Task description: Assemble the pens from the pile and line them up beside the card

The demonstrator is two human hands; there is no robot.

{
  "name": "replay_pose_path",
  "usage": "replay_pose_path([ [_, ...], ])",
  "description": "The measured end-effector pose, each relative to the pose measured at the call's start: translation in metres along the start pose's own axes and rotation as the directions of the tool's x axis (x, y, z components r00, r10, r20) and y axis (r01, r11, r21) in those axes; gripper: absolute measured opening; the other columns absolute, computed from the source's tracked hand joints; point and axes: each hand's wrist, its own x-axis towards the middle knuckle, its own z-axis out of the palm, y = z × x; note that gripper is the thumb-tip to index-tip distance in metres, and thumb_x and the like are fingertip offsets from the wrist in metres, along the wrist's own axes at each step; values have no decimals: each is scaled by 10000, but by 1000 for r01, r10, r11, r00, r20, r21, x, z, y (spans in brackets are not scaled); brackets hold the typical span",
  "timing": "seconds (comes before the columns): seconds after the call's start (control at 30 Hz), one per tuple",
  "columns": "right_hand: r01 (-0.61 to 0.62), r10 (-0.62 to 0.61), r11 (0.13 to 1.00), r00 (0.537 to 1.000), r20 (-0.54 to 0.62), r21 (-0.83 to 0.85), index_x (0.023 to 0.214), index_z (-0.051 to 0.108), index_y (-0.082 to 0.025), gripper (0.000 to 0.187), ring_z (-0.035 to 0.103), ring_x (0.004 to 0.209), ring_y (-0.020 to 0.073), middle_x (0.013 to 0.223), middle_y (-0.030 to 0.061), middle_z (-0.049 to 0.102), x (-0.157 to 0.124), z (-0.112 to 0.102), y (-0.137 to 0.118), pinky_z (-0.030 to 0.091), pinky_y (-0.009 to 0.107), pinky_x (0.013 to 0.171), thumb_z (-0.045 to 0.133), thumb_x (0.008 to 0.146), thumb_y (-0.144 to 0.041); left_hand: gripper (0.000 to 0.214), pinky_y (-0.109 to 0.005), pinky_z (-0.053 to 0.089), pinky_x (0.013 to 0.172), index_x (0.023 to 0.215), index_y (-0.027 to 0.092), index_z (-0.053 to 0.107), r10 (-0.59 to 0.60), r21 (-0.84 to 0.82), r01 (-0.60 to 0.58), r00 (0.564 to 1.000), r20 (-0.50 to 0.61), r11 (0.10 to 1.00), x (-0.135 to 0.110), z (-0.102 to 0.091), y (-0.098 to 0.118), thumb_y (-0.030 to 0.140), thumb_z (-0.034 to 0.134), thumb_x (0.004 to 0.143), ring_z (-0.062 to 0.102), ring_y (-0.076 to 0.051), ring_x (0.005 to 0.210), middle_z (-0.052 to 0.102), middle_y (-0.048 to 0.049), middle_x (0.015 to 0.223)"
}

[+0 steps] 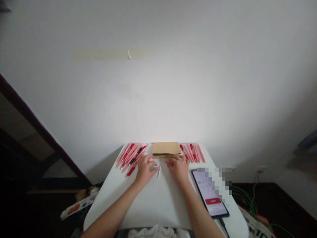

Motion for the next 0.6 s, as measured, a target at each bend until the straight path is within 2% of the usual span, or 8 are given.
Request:
replay_pose_path([
  [0.33, -3, 4, 999, 1000, -27, 49, 896, 776, -308, 149, 530, 1016, 300, 958, 56, 744, 2, 3, 2, 345, 434, 876, 709, 829, -423, 260, -633, 265, 1106, 733, 231, 671, 17, 38, -18, 1000, 22, 999, -5, 4, 8, 309, 885, 607, 487, -324, 1212, 561, -73, 1224],
  [0.47, -12, 13, 999, 1000, -25, 53, 888, 775, -300, 158, 528, 1020, 299, 967, 54, 745, 2, 2, 0, 346, 428, 872, 704, 833, -430, 225, -643, 262, 1102, 731, 219, 659, 2, 65, -4, 1000, 25, 998, -5, 4, 7, 247, 857, 629, 499, -324, 1200, 569, -77, 1218],
  [0.6, -7, 9, 999, 999, -38, 46, 881, 774, -296, 202, 531, 1009, 294, 936, 55, 742, 2, 2, 0, 353, 433, 873, 627, 892, -435, 138, -632, 283, 1084, 708, 221, 667, -12, 76, 10, 1000, 23, 997, -4, 3, 7, 185, 797, 684, 511, -316, 1191, 590, -70, 1220],
])
